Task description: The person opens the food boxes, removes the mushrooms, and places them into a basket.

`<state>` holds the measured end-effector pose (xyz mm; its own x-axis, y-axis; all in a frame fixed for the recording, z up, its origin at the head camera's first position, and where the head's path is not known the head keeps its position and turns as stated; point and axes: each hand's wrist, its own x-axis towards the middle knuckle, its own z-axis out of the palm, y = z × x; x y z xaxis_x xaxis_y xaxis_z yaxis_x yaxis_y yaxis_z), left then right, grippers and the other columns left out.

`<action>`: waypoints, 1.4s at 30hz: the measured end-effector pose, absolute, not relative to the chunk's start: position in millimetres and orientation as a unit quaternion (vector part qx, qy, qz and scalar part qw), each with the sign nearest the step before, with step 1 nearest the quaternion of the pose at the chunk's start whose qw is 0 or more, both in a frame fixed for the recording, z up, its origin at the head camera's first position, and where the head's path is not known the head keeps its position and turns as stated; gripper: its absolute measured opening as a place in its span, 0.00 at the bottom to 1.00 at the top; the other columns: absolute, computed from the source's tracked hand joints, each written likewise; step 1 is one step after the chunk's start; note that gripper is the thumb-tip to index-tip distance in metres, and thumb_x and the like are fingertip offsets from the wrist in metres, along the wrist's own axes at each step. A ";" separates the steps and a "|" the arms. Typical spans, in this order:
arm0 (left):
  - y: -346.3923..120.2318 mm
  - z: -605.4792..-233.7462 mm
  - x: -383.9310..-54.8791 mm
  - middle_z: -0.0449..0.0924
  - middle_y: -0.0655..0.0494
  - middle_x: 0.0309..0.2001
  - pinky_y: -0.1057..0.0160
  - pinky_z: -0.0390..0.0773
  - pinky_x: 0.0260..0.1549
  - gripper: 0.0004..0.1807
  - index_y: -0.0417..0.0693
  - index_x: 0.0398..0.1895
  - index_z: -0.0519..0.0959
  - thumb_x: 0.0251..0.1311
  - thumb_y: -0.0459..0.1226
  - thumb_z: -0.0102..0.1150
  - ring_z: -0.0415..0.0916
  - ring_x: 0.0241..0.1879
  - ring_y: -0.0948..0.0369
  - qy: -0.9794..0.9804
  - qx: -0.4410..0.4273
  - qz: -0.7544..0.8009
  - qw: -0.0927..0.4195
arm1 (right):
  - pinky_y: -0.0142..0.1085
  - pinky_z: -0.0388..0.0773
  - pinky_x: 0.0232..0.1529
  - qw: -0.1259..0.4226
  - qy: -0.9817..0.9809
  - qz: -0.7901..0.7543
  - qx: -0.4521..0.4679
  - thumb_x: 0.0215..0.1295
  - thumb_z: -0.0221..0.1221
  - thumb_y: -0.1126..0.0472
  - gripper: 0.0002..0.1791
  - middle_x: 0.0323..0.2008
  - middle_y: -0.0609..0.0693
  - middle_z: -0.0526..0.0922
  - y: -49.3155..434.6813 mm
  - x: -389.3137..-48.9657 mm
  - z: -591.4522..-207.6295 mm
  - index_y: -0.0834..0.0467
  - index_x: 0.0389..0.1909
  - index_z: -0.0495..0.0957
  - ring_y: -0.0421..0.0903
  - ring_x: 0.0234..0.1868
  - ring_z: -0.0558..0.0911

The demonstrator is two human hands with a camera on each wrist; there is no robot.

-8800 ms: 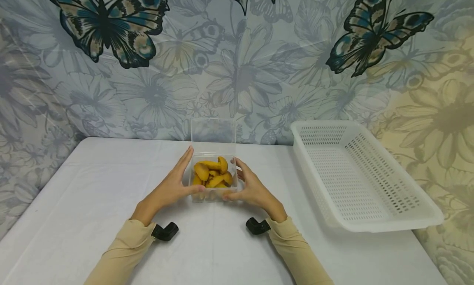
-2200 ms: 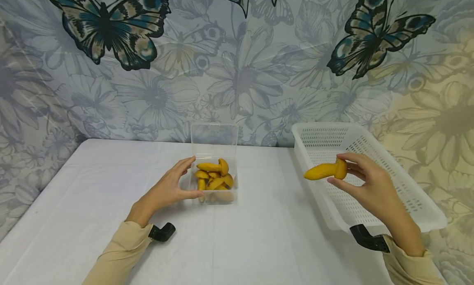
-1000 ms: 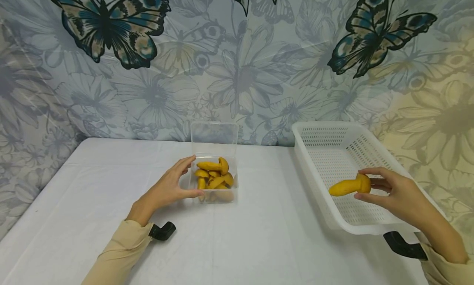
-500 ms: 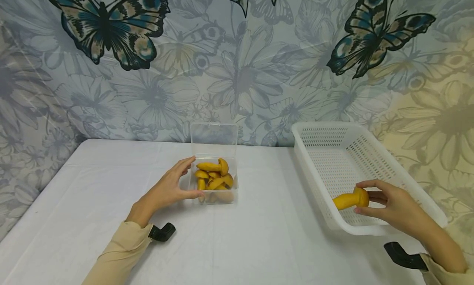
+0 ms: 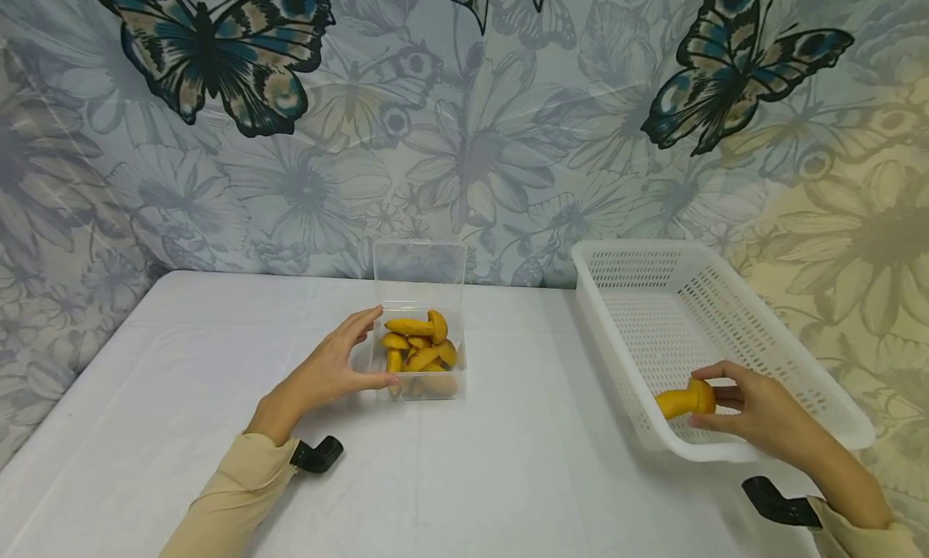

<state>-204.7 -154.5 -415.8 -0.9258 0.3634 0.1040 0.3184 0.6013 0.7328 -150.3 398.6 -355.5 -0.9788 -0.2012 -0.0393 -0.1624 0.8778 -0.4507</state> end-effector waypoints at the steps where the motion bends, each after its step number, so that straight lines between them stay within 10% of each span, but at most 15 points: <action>1: -154.4 -415.5 -204.6 0.56 0.46 0.76 0.40 0.69 0.68 0.58 0.52 0.79 0.51 0.50 0.57 0.73 0.65 0.68 0.41 0.894 0.190 0.404 0.028 | 0.38 0.88 0.39 0.045 0.968 -0.229 -0.094 0.49 0.76 0.58 0.32 0.52 0.71 0.81 399.1 -151.3 -355.9 0.67 0.53 0.75 0.64 0.44 0.86; 25: -154.9 -415.2 -205.5 0.57 0.46 0.75 0.42 0.69 0.69 0.57 0.51 0.79 0.51 0.50 0.55 0.74 0.65 0.69 0.43 0.892 0.196 0.407 0.027 | 0.47 0.87 0.39 0.042 0.969 -0.221 -0.104 0.51 0.74 0.62 0.28 0.51 0.71 0.81 400.3 -156.8 -357.6 0.67 0.52 0.77 0.65 0.43 0.86; 35: -154.8 -415.2 -205.6 0.57 0.46 0.75 0.40 0.69 0.68 0.58 0.52 0.79 0.51 0.50 0.56 0.73 0.65 0.69 0.42 0.894 0.190 0.405 0.032 | 0.19 0.80 0.37 -0.015 0.967 -0.214 -0.136 0.54 0.73 0.58 0.25 0.50 0.65 0.84 385.2 -155.3 -343.1 0.59 0.52 0.79 0.29 0.39 0.84; 42: -154.8 -416.1 -205.5 0.58 0.46 0.75 0.40 0.69 0.68 0.58 0.52 0.79 0.51 0.50 0.56 0.74 0.65 0.69 0.41 0.894 0.190 0.405 0.033 | 0.10 0.73 0.40 -0.047 0.962 -0.216 -0.162 0.52 0.74 0.58 0.26 0.49 0.61 0.85 362.1 -148.6 -326.2 0.55 0.53 0.79 0.48 0.43 0.87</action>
